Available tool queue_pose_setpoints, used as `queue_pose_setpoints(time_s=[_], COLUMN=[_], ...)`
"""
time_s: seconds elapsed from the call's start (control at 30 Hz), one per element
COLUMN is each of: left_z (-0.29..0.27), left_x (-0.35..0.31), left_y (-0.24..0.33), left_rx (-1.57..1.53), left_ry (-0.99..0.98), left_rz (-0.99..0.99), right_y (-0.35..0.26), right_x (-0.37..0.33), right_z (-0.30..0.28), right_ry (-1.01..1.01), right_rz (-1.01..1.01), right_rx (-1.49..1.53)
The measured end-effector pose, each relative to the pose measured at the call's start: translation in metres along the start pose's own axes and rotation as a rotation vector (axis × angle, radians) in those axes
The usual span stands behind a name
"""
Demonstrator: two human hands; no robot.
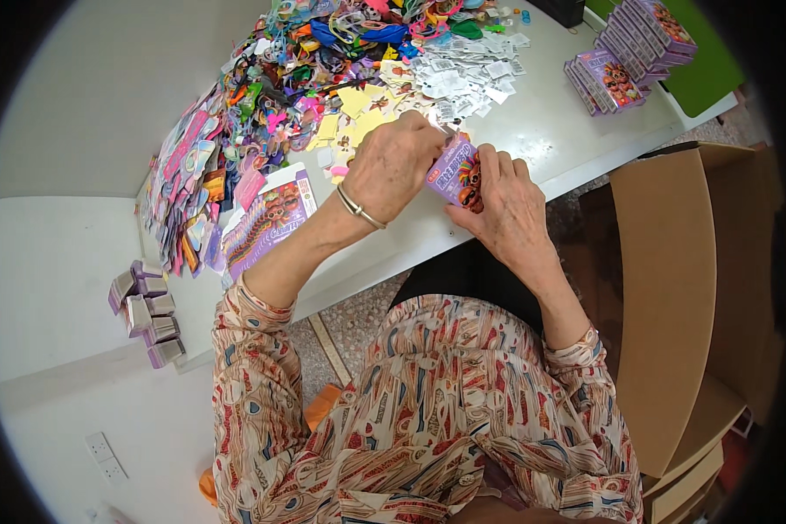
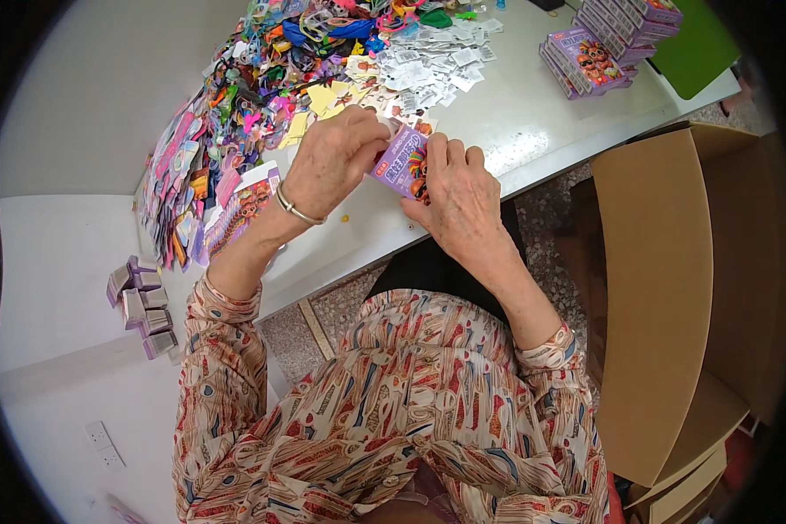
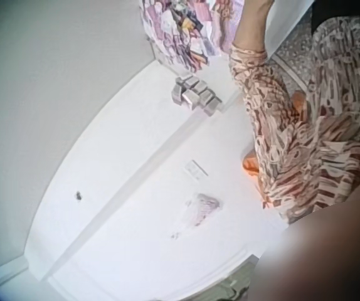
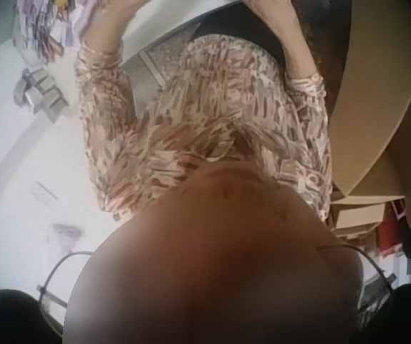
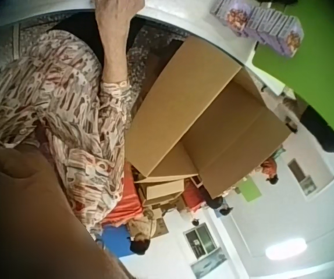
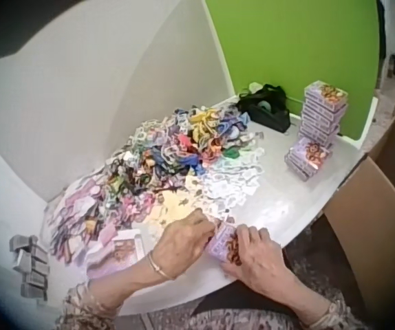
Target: Assembling and packing small toys and cards into individual display boxes.
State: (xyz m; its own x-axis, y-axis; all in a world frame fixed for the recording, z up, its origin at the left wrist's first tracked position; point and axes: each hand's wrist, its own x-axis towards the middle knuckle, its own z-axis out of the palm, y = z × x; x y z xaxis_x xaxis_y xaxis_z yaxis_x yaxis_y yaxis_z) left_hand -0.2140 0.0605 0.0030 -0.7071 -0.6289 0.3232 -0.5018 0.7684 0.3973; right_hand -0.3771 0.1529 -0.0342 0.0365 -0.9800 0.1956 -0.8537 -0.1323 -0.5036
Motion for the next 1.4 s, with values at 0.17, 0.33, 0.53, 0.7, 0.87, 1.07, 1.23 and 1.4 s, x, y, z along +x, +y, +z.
queue_pose_setpoints(time_s=[0.17,0.33,0.53,0.7,0.87,1.07,1.23,1.4], left_z=[0.005,0.009,0.011,0.011,0.015,0.019,0.017,0.016], left_x=[-0.006,-0.005,-0.002,-0.001,-0.001,0.003,0.002,-0.001], left_y=[0.01,0.023,0.028,0.017,0.025,0.01,0.022,0.027], left_rx=[0.046,0.027,-0.022,0.027,-0.104,-0.217,-0.088,0.084], left_ry=[0.036,0.162,-0.011,-0.01,0.219,0.066,0.123,0.217], left_rz=[-0.002,-0.062,-0.132,-0.028,-0.16,-0.21,-0.111,0.05], right_y=[-0.001,-0.006,0.006,0.006,0.006,0.008,0.004,0.002], right_x=[0.0,0.0,0.001,0.0,0.005,0.005,0.01,0.009], right_z=[0.001,0.004,0.016,0.023,0.021,0.023,0.016,0.014], right_ry=[0.064,0.138,0.201,0.186,0.2,0.269,0.168,0.178], right_rz=[0.028,0.055,-0.022,0.03,0.059,-0.051,0.013,0.034], right_rx=[-0.003,0.034,-0.052,0.13,0.2,0.187,0.217,0.212])
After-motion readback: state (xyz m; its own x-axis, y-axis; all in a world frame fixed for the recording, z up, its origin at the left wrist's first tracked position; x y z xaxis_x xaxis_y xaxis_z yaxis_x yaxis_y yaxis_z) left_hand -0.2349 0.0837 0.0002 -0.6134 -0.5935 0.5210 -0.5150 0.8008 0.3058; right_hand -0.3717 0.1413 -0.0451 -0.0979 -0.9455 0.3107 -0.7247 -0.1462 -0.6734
